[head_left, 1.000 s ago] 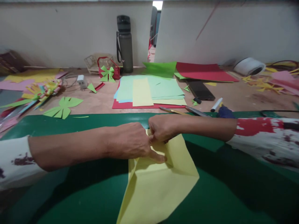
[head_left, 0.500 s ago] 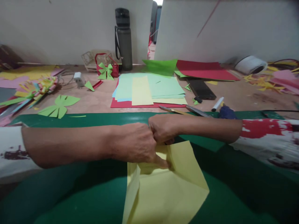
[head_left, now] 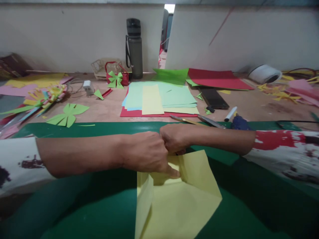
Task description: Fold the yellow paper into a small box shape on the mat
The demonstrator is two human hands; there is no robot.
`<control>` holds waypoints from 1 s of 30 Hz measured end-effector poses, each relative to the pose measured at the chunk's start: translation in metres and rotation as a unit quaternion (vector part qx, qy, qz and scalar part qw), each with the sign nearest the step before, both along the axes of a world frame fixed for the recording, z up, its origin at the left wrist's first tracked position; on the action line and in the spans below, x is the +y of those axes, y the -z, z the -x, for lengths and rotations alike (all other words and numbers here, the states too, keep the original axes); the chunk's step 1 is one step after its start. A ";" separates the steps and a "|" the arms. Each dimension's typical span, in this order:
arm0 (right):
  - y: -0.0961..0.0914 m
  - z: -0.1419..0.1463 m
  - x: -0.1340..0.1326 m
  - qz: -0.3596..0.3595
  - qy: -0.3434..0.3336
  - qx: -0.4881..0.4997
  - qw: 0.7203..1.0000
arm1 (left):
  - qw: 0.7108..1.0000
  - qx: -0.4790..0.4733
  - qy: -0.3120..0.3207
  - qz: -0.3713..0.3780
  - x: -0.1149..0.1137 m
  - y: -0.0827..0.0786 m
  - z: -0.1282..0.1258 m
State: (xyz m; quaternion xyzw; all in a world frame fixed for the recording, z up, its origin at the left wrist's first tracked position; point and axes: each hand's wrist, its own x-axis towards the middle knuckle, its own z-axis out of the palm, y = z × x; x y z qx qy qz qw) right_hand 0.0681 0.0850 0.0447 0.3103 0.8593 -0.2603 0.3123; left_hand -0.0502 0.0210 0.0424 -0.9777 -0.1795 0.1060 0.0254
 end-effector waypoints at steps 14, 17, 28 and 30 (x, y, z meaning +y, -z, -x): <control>-0.007 -0.007 -0.008 -0.045 0.004 0.025 0.999 | 0.902 -0.281 -0.291 0.151 -0.016 0.001 0.046; -0.001 -0.012 -0.009 -0.090 -0.014 0.032 0.995 | 0.830 -0.296 -0.449 0.146 -0.039 0.006 0.053; 0.018 -0.026 -0.018 -0.190 -0.069 0.201 0.958 | 0.826 -0.268 -0.441 0.228 -0.077 0.026 0.047; 0.022 -0.027 -0.019 -0.128 -0.113 0.271 0.947 | 0.830 -0.263 -0.440 0.221 -0.076 0.026 0.046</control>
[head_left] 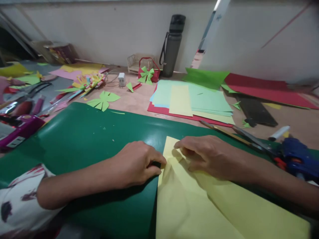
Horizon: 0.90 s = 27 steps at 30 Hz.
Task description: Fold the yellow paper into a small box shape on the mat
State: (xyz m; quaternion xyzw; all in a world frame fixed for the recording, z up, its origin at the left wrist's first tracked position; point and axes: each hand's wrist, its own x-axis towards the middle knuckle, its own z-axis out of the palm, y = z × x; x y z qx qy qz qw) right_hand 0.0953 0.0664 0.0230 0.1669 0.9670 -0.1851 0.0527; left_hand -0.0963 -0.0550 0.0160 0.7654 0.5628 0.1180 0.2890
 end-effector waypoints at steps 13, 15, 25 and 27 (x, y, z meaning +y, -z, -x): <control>0.000 0.007 0.009 0.208 -0.110 0.018 0.972 | 0.996 0.004 -0.012 0.083 0.017 -0.009 0.003; 0.002 0.007 0.010 0.216 -0.099 0.017 0.971 | 0.995 0.005 -0.022 0.094 0.020 -0.008 0.002; 0.001 0.014 0.001 0.191 0.053 0.035 0.980 | 0.989 0.058 -0.037 0.134 0.032 -0.007 -0.005; 0.001 0.013 0.001 0.191 0.062 0.045 0.979 | 0.989 0.064 -0.022 0.135 0.034 -0.007 -0.005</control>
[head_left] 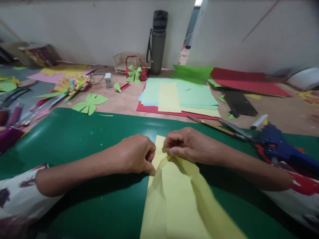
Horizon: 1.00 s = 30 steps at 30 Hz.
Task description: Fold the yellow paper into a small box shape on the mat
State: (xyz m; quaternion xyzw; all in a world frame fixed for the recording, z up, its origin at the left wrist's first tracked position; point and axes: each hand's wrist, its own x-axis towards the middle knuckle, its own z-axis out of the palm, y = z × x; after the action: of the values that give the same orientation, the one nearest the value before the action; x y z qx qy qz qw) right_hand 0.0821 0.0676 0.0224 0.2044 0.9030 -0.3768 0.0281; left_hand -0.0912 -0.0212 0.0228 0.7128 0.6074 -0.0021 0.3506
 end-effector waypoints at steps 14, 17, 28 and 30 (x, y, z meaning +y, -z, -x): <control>0.000 -0.005 -0.019 -0.085 -0.146 0.042 0.985 | 0.993 0.112 0.021 0.020 0.009 -0.014 -0.014; 0.001 -0.007 -0.020 -0.088 -0.152 0.036 0.984 | 0.995 0.093 0.019 0.002 0.007 -0.010 -0.010; 0.011 -0.011 -0.014 -0.101 -0.179 0.080 0.975 | 0.989 -0.089 -0.034 0.114 0.010 -0.003 0.005; 0.013 -0.011 -0.012 -0.091 -0.186 0.086 0.975 | 0.985 -0.109 -0.046 0.127 0.012 -0.003 0.005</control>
State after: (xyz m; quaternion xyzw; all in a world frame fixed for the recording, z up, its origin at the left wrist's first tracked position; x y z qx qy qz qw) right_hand 0.0935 0.0560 0.0091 0.0016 0.9548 -0.2972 0.0011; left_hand -0.0962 -0.0096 0.0254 0.6298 0.5925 0.0147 0.5021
